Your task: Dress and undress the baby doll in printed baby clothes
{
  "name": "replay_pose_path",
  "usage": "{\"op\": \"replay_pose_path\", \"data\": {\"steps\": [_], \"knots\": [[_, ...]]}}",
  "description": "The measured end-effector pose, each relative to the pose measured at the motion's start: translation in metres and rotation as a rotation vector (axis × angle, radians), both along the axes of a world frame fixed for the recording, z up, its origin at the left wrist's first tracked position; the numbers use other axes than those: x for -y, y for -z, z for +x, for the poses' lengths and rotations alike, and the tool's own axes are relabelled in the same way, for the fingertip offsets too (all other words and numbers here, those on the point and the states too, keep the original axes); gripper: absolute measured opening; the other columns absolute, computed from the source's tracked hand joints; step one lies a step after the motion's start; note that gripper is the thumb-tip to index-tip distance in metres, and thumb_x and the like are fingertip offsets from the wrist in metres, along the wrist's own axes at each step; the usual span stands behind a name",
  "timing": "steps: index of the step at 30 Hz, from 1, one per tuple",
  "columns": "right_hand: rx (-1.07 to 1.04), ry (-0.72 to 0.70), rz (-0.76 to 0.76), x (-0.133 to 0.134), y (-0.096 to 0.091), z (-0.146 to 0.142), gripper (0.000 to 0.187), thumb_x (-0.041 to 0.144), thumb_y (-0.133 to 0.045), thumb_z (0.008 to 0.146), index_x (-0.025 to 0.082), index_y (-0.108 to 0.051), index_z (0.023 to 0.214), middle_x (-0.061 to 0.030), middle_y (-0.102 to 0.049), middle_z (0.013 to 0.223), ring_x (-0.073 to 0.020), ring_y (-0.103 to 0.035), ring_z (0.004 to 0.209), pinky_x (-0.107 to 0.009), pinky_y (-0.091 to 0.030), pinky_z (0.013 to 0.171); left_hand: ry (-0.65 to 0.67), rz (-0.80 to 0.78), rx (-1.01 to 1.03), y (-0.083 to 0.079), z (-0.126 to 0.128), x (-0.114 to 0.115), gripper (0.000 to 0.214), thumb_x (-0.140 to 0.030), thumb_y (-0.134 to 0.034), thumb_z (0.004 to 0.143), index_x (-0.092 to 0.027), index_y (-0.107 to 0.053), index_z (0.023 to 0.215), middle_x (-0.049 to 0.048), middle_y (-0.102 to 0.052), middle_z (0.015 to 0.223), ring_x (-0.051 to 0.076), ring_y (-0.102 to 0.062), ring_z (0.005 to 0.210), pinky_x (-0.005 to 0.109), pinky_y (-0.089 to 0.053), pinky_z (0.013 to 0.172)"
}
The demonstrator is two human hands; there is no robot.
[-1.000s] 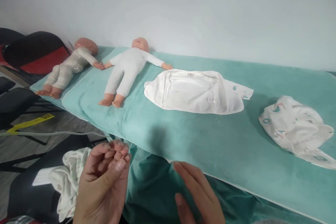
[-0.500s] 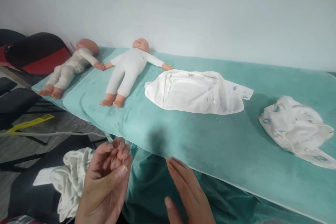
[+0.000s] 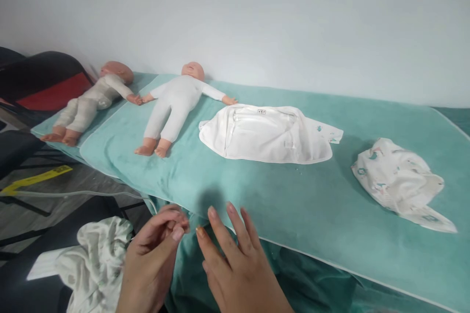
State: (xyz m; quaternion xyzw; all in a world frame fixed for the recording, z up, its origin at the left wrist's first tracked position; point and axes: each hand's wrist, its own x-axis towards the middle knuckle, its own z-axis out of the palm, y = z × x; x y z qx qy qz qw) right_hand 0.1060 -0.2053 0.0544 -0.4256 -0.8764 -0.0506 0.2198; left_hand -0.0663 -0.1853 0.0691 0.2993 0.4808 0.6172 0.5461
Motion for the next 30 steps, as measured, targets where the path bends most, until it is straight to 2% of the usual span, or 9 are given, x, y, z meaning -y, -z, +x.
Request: {"op": "replay_pose_path", "data": {"steps": [3,5,10,15,19,23,27,30], "knots": [[-0.023,0.012,0.013,-0.003,0.0,-0.004,0.065,0.016,-0.059,0.087,0.026,-0.041,0.148,-0.0084,-0.014,0.164,-0.0407,-0.02,0.146,-0.06,-0.044,0.104,0.153,-0.006,-0.098,-0.001,-0.002,0.004,0.013,-0.024,-0.077,0.074,-0.022,-0.079,0.087,0.006,-0.068,0.095,0.014,-0.065,0.081,0.021,-0.054,0.073],[-0.02,0.018,0.011,-0.005,0.0,-0.006,0.064,0.014,-0.058,0.087,0.027,-0.041,0.148,-0.0087,-0.013,0.164,-0.0407,-0.021,0.146,-0.061,-0.044,0.104,0.177,0.016,-0.128,-0.004,-0.002,0.004,0.012,-0.025,-0.077,0.074,-0.022,-0.079,0.086,0.0068,-0.069,0.092,0.015,-0.065,0.079,0.021,-0.054,0.07],[-0.005,0.011,0.002,-0.009,0.0,-0.011,0.059,0.016,-0.055,0.091,0.027,-0.042,0.147,-0.0102,-0.013,0.164,-0.0411,-0.024,0.145,-0.063,-0.044,0.103,0.142,0.045,-0.143,-0.01,0.0,0.003,0.009,-0.025,-0.077,0.074,-0.021,-0.079,0.081,0.0073,-0.072,0.085,0.017,-0.068,0.078,0.023,-0.055,0.072],[-0.027,0.125,-0.029,-0.006,0.0,-0.026,0.051,0.023,-0.05,0.095,0.032,-0.044,0.145,-0.0103,-0.028,0.159,-0.0397,-0.027,0.144,-0.064,-0.045,0.101,0.049,-0.119,0.007,-0.012,0.011,0.007,0.016,-0.031,-0.078,0.073,-0.019,-0.076,0.083,0.0073,-0.074,0.083,0.019,-0.071,0.079,0.027,-0.058,0.079],[-0.071,0.184,-0.058,0.003,0.007,-0.045,0.046,0.024,-0.045,0.097,0.025,-0.049,0.142,-0.0181,-0.034,0.155,-0.0399,-0.032,0.142,-0.061,-0.047,0.098,-0.035,-0.156,0.077,-0.013,0.021,0.012,0.019,-0.035,-0.079,0.071,-0.019,-0.075,0.08,0.004,-0.071,0.076,0.016,-0.069,0.073,0.023,-0.058,0.074],[-0.098,0.251,-0.058,0.012,0.015,-0.057,0.045,0.023,-0.042,0.097,0.022,-0.049,0.142,-0.0197,-0.038,0.153,-0.0386,-0.034,0.141,-0.06,-0.047,0.099,-0.019,-0.179,0.105,-0.013,0.027,0.016,0.02,-0.037,-0.079,0.071,-0.019,-0.074,0.078,0.0024,-0.069,0.071,0.015,-0.068,0.07,0.022,-0.057,0.071],[-0.08,0.253,-0.084,0.012,0.018,-0.057,0.049,0.022,-0.044,0.095,0.019,-0.047,0.144,-0.0192,-0.035,0.155,-0.0389,-0.031,0.143,-0.06,-0.044,0.102,-0.017,-0.196,0.086,-0.005,0.029,0.015,0.02,-0.037,-0.079,0.071,-0.019,-0.072,0.078,0.0024,-0.07,0.075,0.015,-0.069,0.076,0.021,-0.056,0.073],[-0.067,0.231,-0.136,-0.003,0.016,-0.052,0.06,0.02,-0.049,0.091,0.02,-0.037,0.15,-0.0163,-0.027,0.159,-0.0384,-0.025,0.146,-0.062,-0.038,0.107,-0.014,-0.181,0.018,0.004,0.025,-0.003,0.023,-0.035,-0.078,0.073,-0.018,-0.072,0.087,0.0047,-0.073,0.086,0.016,-0.069,0.083,0.023,-0.056,0.08]]}}
